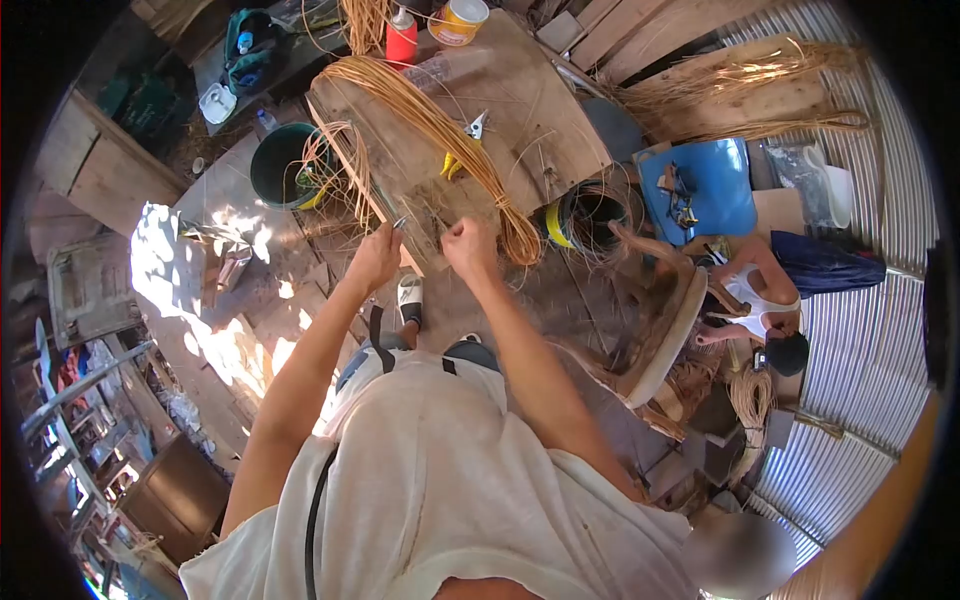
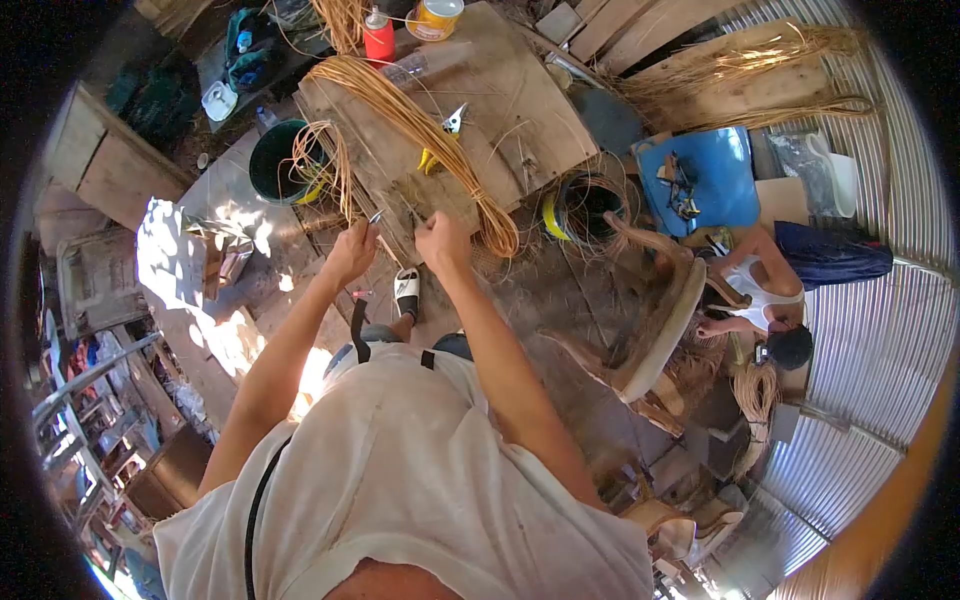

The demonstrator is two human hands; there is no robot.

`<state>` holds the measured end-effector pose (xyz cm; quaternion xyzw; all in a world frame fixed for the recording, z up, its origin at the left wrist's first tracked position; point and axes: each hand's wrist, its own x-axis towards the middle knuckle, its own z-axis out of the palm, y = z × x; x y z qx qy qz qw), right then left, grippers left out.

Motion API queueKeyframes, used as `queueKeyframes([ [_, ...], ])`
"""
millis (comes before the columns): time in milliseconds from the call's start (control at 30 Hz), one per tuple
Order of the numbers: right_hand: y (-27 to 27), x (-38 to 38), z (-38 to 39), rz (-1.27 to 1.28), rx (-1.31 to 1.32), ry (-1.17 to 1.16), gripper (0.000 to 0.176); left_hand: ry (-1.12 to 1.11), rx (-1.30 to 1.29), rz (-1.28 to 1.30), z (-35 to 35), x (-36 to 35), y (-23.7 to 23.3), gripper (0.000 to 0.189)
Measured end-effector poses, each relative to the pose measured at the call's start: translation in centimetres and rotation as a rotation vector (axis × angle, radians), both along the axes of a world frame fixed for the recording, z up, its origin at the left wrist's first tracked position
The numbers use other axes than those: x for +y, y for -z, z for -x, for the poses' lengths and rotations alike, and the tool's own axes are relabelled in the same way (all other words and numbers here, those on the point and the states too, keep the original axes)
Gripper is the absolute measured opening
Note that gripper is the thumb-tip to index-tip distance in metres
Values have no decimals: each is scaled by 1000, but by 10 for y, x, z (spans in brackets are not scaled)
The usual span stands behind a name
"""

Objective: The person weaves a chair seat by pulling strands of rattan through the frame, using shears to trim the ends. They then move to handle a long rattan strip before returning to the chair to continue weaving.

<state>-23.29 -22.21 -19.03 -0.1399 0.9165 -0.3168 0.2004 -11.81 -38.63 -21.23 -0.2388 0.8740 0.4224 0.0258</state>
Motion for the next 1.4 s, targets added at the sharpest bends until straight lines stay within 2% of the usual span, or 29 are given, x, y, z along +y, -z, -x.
queueKeyframes([
  [67,2,14,-12,-26,15,-21,16,31,4,16,6,2,8,30],
  [133,8,20,-21,27,19,81,16,65,-34,21,14,6,3,31],
  [300,11,5,-11,93,23,94,17,104,-167,102,40,14,-4,33],
  [367,9,4,-8,98,3,79,18,337,-208,297,50,17,-1,28],
  [500,13,3,-6,57,-36,70,17,341,-253,385,54,25,8,22],
  [567,16,6,-5,73,-30,67,18,275,-261,386,54,29,10,20],
  [667,20,11,-4,104,-48,55,18,240,-275,384,51,39,-15,22],
  [767,20,19,-6,132,-96,28,20,131,-303,390,50,52,-11,24],
  [867,19,38,-19,103,-61,33,23,132,-347,431,52,59,-12,25],
  [933,46,85,-36,122,-129,40,24,92,-358,454,54,66,-11,24],
  [967,53,129,-55,404,-52,25,20,87,-364,440,53,67,-10,24],
  [1000,63,180,-82,488,-200,115,18,82,-366,428,53,67,-10,24],
  [1033,47,240,-109,475,-388,155,19,68,-345,419,52,66,-7,25],
  [1067,66,317,-147,429,-325,138,18,69,-344,422,52,66,-4,25],
  [1100,35,376,-176,220,-245,100,15,74,-342,429,52,66,-1,26],
  [1167,18,513,-247,247,-600,424,13,83,-337,442,51,68,-3,26],
  [1200,9,556,-270,178,-595,441,13,71,-345,437,52,68,-6,27],
  [1233,5,558,-268,184,-593,444,13,66,-354,432,52,69,-9,27],
  [1300,1,555,-262,42,-452,254,12,96,-352,440,51,71,-14,28],
  [1367,59,542,-237,-235,-440,-11,21,107,-346,445,54,70,-16,29],
  [1400,42,490,-198,-546,-401,-315,40,79,-364,428,55,70,-11,29],
])
